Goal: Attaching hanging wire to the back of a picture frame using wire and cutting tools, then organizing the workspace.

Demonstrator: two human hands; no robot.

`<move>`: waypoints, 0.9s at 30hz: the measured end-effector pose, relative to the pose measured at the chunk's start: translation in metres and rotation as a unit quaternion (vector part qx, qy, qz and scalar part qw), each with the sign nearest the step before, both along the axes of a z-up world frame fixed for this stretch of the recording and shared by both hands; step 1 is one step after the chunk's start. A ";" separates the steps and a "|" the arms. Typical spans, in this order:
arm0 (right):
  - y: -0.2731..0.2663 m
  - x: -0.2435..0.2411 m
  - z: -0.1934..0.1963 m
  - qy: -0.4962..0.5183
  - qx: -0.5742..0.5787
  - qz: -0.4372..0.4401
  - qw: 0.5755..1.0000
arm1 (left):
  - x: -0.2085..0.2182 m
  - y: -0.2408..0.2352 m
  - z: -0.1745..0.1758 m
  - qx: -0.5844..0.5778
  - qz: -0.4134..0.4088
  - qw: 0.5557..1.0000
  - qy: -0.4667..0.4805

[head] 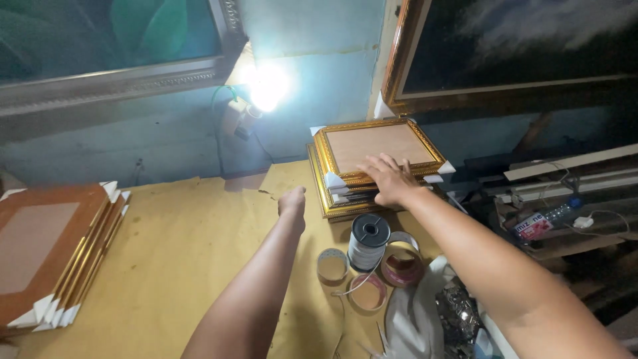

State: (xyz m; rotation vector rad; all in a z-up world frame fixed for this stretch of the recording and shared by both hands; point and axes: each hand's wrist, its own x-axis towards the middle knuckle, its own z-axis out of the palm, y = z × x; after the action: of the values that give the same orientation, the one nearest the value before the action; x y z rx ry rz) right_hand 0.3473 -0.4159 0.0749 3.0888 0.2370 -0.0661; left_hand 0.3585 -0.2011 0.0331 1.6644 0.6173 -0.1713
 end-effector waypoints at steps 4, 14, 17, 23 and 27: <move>0.003 0.017 -0.006 -0.066 0.061 -0.077 0.993 | -0.029 0.040 0.010 0.009 -0.011 1.000 -0.002; 0.147 -0.129 0.061 -0.055 0.305 0.047 0.950 | -0.119 0.138 0.024 -0.010 -0.068 0.997 -0.046; 0.185 -0.173 0.071 0.006 0.308 0.053 0.950 | -0.158 0.168 0.031 0.022 -0.126 0.990 -0.066; 0.221 -0.247 0.009 0.145 0.301 0.020 0.942 | -0.257 0.241 -0.058 0.113 -0.234 0.965 -0.036; 0.227 -0.308 -0.029 0.188 0.290 -0.034 0.938 | -0.346 0.265 -0.017 0.343 -0.306 0.888 0.001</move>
State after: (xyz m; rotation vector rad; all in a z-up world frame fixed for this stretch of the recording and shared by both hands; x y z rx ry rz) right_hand 0.0397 -0.1887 0.0462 3.6430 0.1881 -0.7201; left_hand 0.0125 0.0635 0.0160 2.5196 0.1168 -0.4463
